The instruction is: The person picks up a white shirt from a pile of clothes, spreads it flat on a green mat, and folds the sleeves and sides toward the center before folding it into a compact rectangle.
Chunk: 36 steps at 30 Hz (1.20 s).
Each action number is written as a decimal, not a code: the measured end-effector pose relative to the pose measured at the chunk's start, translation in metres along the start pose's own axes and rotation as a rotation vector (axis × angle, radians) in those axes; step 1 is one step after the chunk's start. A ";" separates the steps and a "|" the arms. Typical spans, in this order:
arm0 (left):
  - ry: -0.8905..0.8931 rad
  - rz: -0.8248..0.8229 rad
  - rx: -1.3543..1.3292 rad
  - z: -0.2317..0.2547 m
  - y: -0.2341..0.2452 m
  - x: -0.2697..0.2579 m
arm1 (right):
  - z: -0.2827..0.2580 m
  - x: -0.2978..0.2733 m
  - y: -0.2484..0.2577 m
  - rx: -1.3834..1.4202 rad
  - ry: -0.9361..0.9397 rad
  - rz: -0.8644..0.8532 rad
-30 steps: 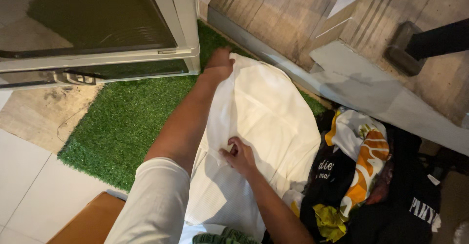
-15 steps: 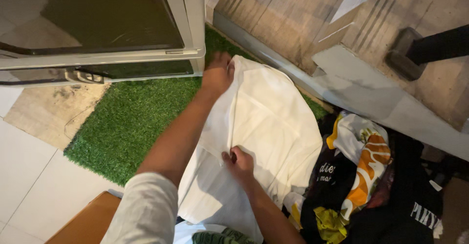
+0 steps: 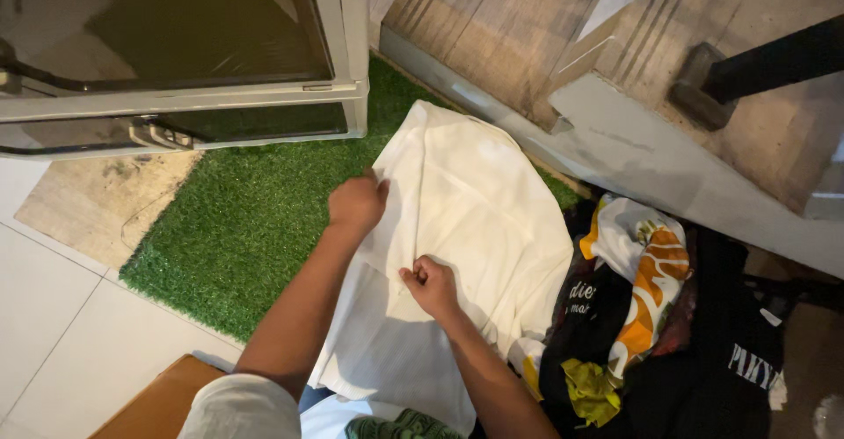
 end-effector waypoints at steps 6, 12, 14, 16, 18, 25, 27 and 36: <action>-0.315 0.483 -0.082 -0.035 -0.007 -0.031 | 0.003 0.002 0.000 -0.002 0.016 -0.001; -0.042 0.187 -0.115 -0.042 -0.013 -0.040 | -0.002 0.001 0.002 -0.035 -0.030 -0.025; -0.005 0.167 -0.004 -0.044 -0.012 -0.039 | -0.003 0.002 0.002 -0.040 -0.038 -0.032; 0.028 0.153 0.003 -0.048 -0.011 -0.039 | -0.003 0.002 0.003 -0.044 -0.046 -0.039; 0.063 0.136 0.012 -0.050 -0.011 -0.040 | -0.004 0.001 0.003 -0.037 -0.039 -0.021; -0.509 0.546 0.061 -0.046 -0.013 -0.069 | -0.002 0.003 0.002 -0.069 -0.097 -0.064; -0.642 0.508 0.070 -0.047 -0.025 -0.088 | -0.004 0.002 0.002 -0.071 -0.036 -0.041; -0.694 0.362 0.163 -0.091 -0.049 -0.200 | 0.000 0.001 -0.002 0.004 -0.034 0.013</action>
Point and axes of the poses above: each hand's wrist, its own x-axis towards the middle knuckle, its own y-axis out of the back of the hand, z = x × y, the point moved 4 cm from there along x, towards the middle knuckle, and after that the axes turned 3 degrees about z, right-handed, at the moved point
